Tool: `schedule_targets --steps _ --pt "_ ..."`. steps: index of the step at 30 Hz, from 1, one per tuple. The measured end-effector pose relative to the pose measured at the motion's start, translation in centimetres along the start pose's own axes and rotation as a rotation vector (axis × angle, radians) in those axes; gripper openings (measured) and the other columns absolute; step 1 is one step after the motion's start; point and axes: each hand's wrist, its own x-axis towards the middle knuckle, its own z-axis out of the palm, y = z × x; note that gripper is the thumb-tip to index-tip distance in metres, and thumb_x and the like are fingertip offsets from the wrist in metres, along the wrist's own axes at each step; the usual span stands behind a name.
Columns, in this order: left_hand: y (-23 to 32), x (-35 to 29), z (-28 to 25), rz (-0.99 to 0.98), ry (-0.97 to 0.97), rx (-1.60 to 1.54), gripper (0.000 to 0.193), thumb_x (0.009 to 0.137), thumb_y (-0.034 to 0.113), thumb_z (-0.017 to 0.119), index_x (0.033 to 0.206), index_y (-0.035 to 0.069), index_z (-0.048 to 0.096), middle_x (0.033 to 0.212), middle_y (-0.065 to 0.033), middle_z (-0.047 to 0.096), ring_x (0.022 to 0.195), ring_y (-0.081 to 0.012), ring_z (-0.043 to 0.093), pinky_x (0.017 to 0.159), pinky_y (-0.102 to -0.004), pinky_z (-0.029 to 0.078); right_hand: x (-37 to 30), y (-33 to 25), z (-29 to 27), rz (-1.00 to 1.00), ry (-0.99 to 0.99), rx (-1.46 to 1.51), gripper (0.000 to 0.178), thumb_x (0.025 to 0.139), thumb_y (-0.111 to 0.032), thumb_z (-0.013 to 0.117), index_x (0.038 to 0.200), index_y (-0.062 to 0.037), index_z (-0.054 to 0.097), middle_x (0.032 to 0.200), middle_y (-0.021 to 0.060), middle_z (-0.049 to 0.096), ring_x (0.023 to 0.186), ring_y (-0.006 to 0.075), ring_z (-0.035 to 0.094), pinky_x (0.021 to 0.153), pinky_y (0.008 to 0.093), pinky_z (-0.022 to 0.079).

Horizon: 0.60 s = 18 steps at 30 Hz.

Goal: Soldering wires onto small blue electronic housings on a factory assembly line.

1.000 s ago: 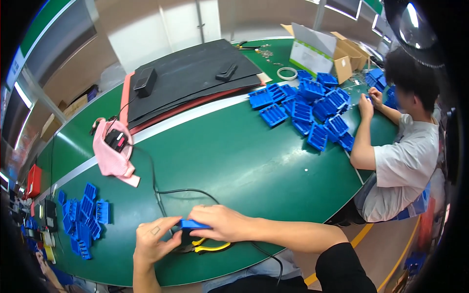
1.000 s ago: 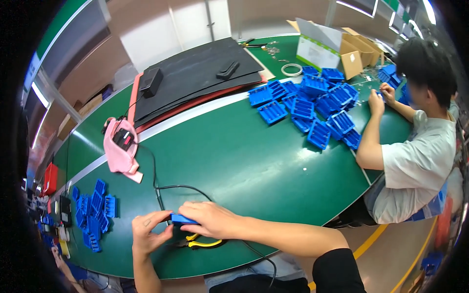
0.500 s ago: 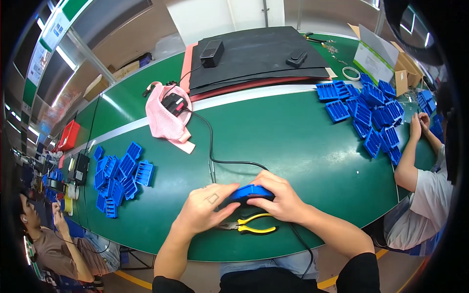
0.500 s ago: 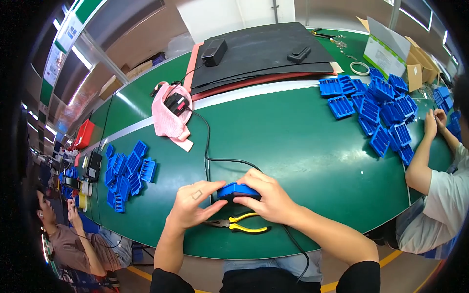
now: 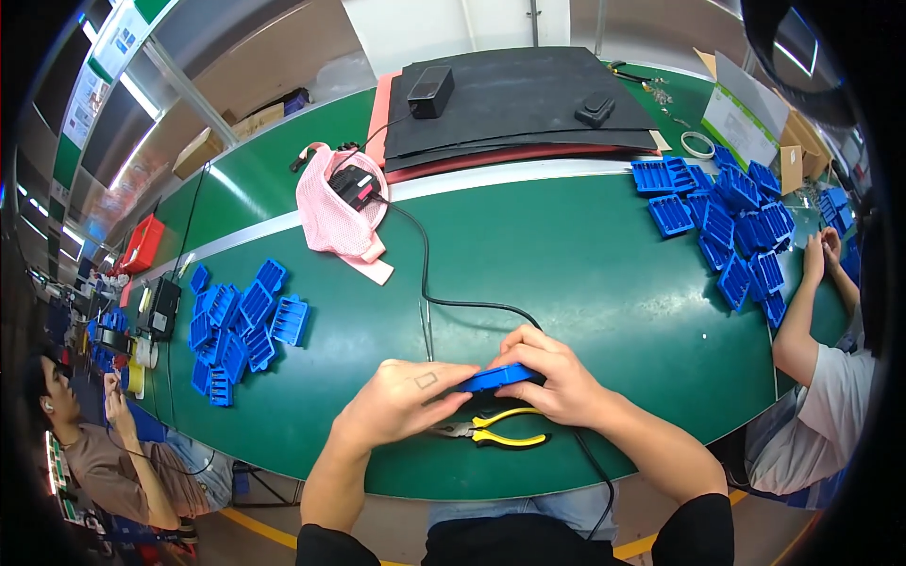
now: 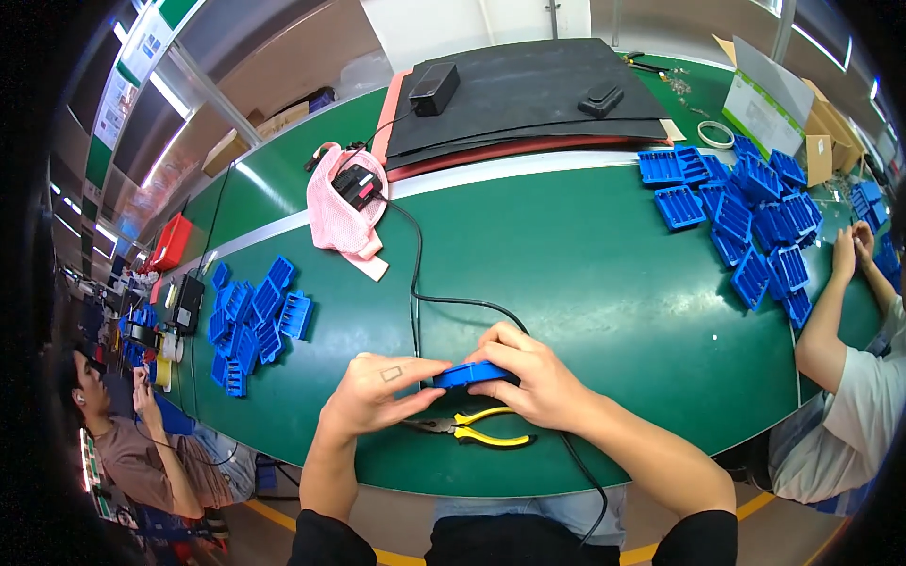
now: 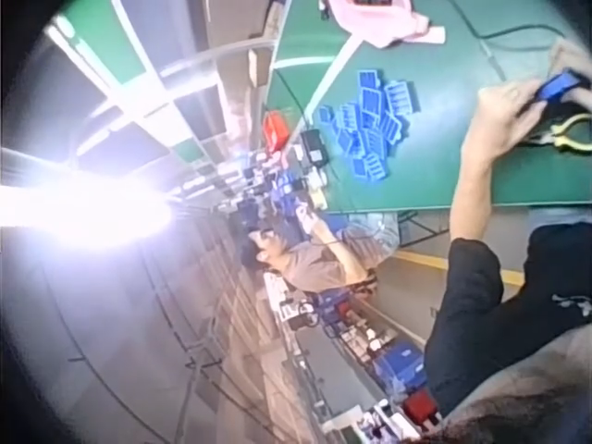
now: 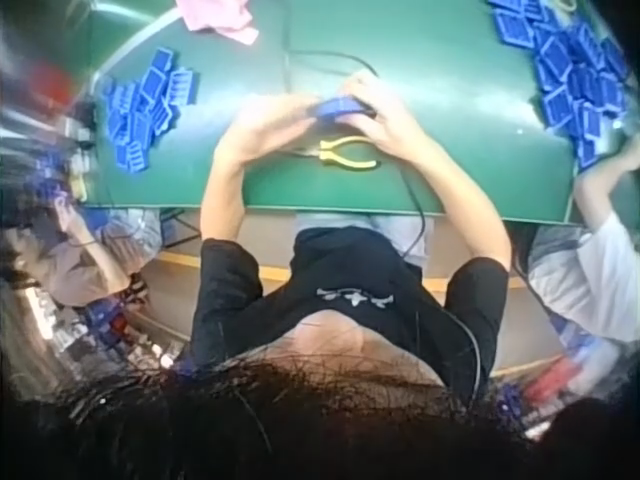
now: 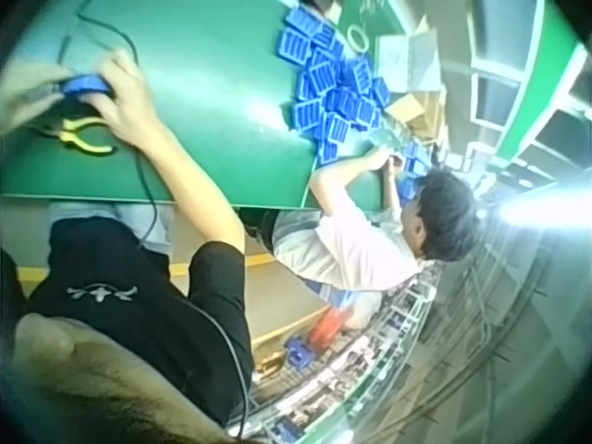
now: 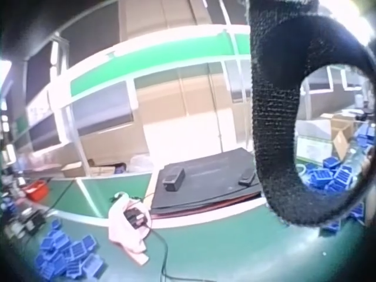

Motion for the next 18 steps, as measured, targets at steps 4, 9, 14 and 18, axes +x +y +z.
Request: schedule_targets --steps 4,9,14,18 --pt "0.2 0.3 0.3 -0.025 0.04 0.007 0.038 0.078 0.006 0.081 0.113 0.003 0.069 0.096 -0.0124 0.074 0.077 -0.0285 0.073 0.065 -0.0333 0.057 0.2 -0.1 0.1 0.023 0.034 0.045 0.024 0.083 -0.007 0.077 0.103 -0.0032 0.066 0.095 0.0106 0.062 0.089 0.0286 0.062 0.078 0.0373 0.05" --pt "0.4 1.1 1.9 0.05 0.213 0.069 0.044 0.072 0.013 0.087 0.111 0.001 0.071 0.098 -0.0133 0.074 0.083 -0.0283 0.072 0.067 -0.0326 0.056 0.0 -0.3 0.4 -0.019 0.063 -0.037 0.023 0.082 -0.009 0.077 0.101 -0.0031 0.065 0.094 0.0113 0.062 0.087 0.0314 0.062 0.074 0.0395 0.05" --pt "0.8 1.1 2.3 0.08 0.247 0.075 0.041 0.072 0.017 0.088 0.105 0.001 0.072 0.094 -0.0115 0.072 0.081 -0.0273 0.071 0.066 -0.0324 0.055 -0.3 -0.3 0.9 -0.086 0.056 -0.144 0.022 0.083 -0.012 0.076 0.101 -0.0044 0.064 0.094 0.0101 0.061 0.084 0.0327 0.061 0.071 0.0404 0.051" --pt "0.9 1.0 2.7 0.1 0.27 0.109 0.034 0.073 0.014 0.086 0.102 0.002 0.073 0.09 -0.0099 0.072 0.077 -0.0262 0.07 0.065 -0.0315 0.054 -0.4 -0.4 1.0 -0.095 0.055 -0.195 0.022 0.083 -0.012 0.075 0.102 -0.0055 0.064 0.095 0.0092 0.06 0.085 0.0316 0.061 0.071 0.0404 0.051"
